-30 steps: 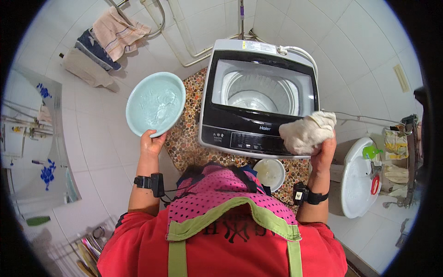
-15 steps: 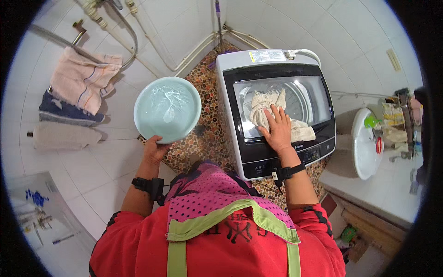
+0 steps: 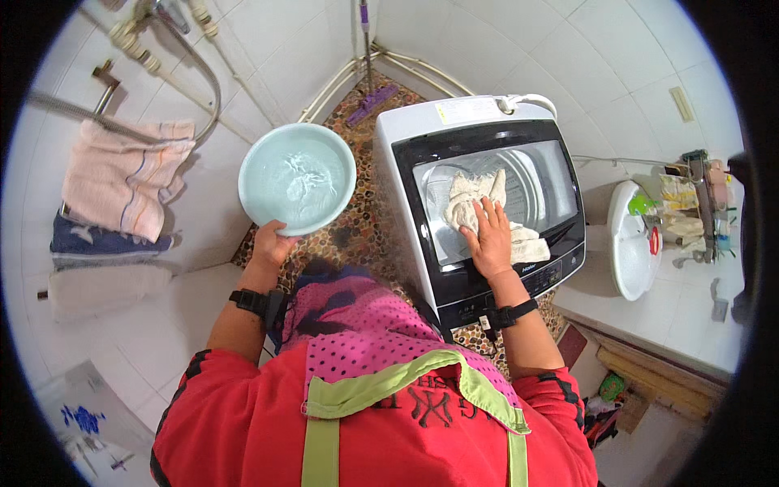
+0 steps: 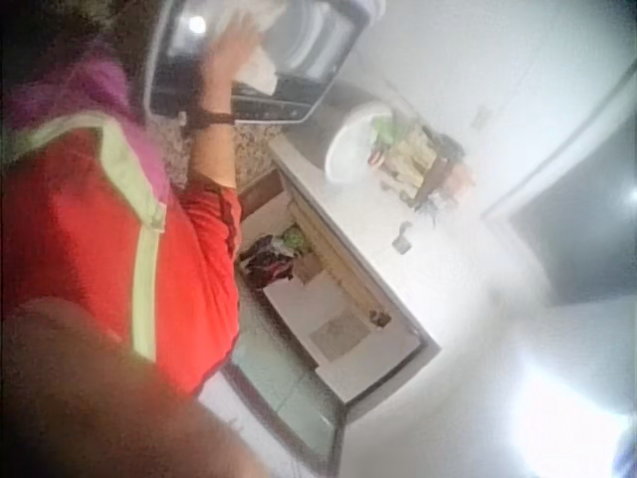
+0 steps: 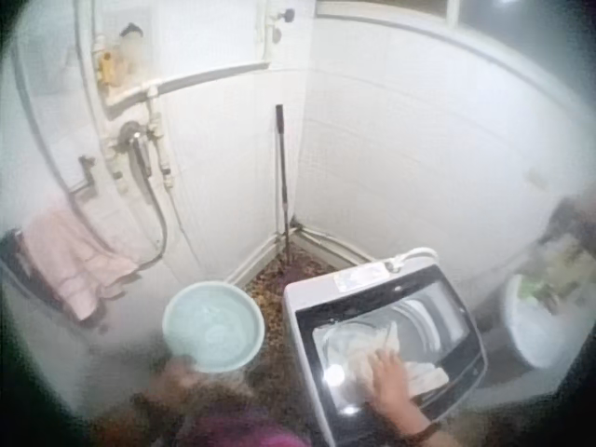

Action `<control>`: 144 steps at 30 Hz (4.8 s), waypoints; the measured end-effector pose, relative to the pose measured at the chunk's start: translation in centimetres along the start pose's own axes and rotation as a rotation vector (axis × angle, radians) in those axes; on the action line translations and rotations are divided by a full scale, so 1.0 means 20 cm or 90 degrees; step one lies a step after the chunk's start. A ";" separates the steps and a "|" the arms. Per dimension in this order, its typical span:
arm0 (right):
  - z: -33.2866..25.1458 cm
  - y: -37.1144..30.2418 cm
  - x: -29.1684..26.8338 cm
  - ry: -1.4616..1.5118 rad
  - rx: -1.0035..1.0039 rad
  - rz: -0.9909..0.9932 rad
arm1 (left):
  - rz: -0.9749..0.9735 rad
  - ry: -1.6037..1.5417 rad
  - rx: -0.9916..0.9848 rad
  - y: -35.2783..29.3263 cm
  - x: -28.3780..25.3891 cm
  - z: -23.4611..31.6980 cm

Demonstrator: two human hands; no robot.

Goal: The person fills a basin with water from a sink, pours it into a top-loading washing machine, and wipes the interior drum and lid with a cloth. The person then uses a small brush to scrub the drum's inner surface.

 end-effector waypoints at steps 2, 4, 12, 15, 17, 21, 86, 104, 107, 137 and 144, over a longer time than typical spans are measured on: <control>-0.01 0.06 0.04 -0.010 0.061 0.002 | -0.086 0.074 0.001 0.03 0.10 0.03; -0.03 0.15 0.08 -0.042 0.112 0.032 | -0.044 0.097 -0.017 0.12 0.13 0.05; -0.09 0.38 0.15 -0.221 0.113 0.138 | -0.115 0.269 -0.097 0.73 0.19 0.14; -0.06 0.35 0.15 -0.211 0.132 0.124 | -0.114 0.264 -0.103 0.94 0.19 0.14; -0.04 0.33 0.15 -0.197 0.133 0.115 | -0.107 0.307 -0.084 1.07 0.20 0.14; -0.01 0.30 0.15 -0.183 0.119 0.096 | -0.034 0.311 -0.073 1.30 0.19 0.08; -0.03 0.35 0.12 -0.201 0.182 0.123 | -0.468 0.713 0.114 0.67 1.98 0.43; -0.02 0.33 0.12 -0.201 0.210 0.123 | -0.571 0.570 0.114 0.92 3.00 -0.54; -0.01 0.32 0.13 -0.197 0.208 0.112 | -0.556 0.584 0.133 1.01 2.78 -0.40; -0.01 0.30 0.14 -0.180 0.118 0.103 | -0.193 0.716 0.047 1.49 0.93 0.24; 0.00 0.31 0.14 -0.169 0.147 0.114 | -0.412 0.801 0.250 0.96 1.61 0.32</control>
Point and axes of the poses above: each hand's wrist, its own y-axis towards the middle knuckle, its own x-axis out of the palm, z = x × y, the point moved 8 cm from there along y, towards the middle knuckle, and after that the axes turned 10 degrees about z, right-handed, at the moved point
